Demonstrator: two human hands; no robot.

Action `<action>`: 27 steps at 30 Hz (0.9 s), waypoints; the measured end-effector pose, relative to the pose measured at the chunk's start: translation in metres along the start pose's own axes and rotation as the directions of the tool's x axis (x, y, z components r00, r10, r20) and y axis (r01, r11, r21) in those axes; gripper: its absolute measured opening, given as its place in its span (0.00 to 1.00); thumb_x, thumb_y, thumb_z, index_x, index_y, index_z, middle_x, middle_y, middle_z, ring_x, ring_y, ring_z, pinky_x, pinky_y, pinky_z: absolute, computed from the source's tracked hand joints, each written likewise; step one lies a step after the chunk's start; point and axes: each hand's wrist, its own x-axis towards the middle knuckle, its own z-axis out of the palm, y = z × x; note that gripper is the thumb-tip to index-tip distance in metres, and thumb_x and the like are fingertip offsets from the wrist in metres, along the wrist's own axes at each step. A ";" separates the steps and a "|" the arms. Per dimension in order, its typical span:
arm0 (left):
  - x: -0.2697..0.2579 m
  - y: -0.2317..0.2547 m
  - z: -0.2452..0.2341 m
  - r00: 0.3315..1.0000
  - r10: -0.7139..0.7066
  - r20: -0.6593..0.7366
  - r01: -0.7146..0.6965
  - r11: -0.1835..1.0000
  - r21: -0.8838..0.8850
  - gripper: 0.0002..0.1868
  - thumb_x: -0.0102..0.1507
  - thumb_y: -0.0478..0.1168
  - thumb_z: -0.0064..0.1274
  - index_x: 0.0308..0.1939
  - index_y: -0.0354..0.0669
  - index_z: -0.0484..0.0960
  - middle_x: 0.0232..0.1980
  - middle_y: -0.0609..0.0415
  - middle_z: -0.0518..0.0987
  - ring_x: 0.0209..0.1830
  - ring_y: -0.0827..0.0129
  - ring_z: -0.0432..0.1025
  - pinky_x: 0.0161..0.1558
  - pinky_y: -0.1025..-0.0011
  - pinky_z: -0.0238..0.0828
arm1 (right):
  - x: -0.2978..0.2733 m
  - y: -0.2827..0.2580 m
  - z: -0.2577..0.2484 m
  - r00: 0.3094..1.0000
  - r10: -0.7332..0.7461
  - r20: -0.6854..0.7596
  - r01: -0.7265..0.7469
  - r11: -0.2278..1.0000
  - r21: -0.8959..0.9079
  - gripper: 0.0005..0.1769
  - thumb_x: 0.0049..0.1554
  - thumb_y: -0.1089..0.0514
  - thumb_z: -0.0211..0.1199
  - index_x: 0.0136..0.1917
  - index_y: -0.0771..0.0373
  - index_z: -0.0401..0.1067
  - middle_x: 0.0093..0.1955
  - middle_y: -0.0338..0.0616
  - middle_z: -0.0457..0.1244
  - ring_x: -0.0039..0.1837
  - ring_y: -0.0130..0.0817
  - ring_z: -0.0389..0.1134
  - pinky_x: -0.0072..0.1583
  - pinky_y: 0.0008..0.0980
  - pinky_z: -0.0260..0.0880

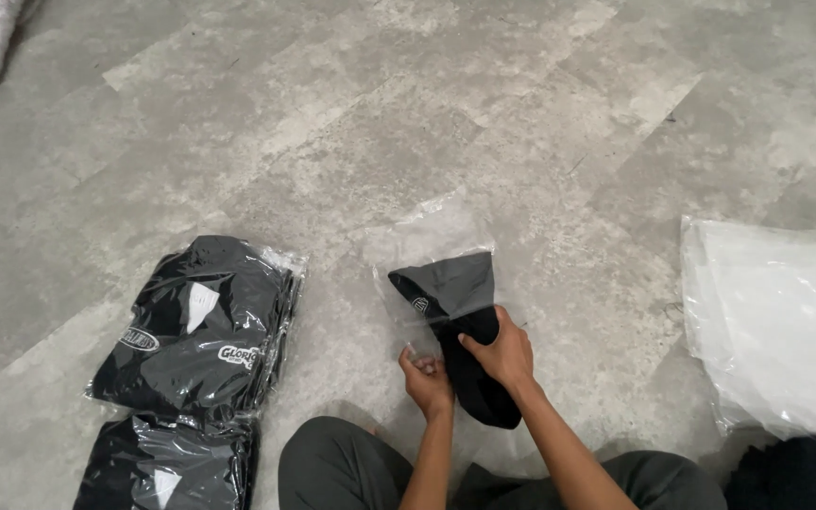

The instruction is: The person folds black polo shirts and places them into clear plastic bags. They smooth the shirts, fold them neatly, insert them into the bags, and seal the bags before stacking them.

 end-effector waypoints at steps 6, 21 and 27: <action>0.007 0.016 -0.015 0.877 -0.426 0.222 0.391 0.363 -0.846 0.08 0.67 0.41 0.57 0.49 0.46 0.84 0.29 0.63 0.63 0.25 0.78 0.57 0.36 0.80 0.61 | 0.042 -0.021 0.032 0.999 -0.023 -0.038 0.027 0.994 0.101 0.46 0.46 0.41 0.76 0.74 0.51 0.66 0.57 0.46 0.73 0.61 0.49 0.73 0.52 0.43 0.73; -0.016 0.016 -0.041 0.899 0.014 0.439 -0.013 1.000 -0.007 0.34 0.65 0.27 0.52 0.74 0.58 0.74 0.56 0.57 0.83 0.53 0.71 0.77 0.56 0.74 0.74 | 0.060 0.019 0.038 0.993 -0.086 -0.082 0.073 0.986 -0.147 0.40 0.49 0.35 0.74 0.70 0.41 0.63 0.43 0.46 0.71 0.46 0.50 0.73 0.42 0.48 0.72; -0.023 0.032 -0.045 0.913 -0.058 0.404 0.053 0.998 0.024 0.32 0.65 0.28 0.46 0.72 0.58 0.75 0.50 0.61 0.80 0.47 0.75 0.74 0.52 0.78 0.72 | 0.081 -0.031 0.043 0.998 0.070 0.004 -0.068 0.982 -0.174 0.46 0.50 0.31 0.70 0.77 0.41 0.59 0.52 0.43 0.72 0.55 0.47 0.74 0.51 0.43 0.75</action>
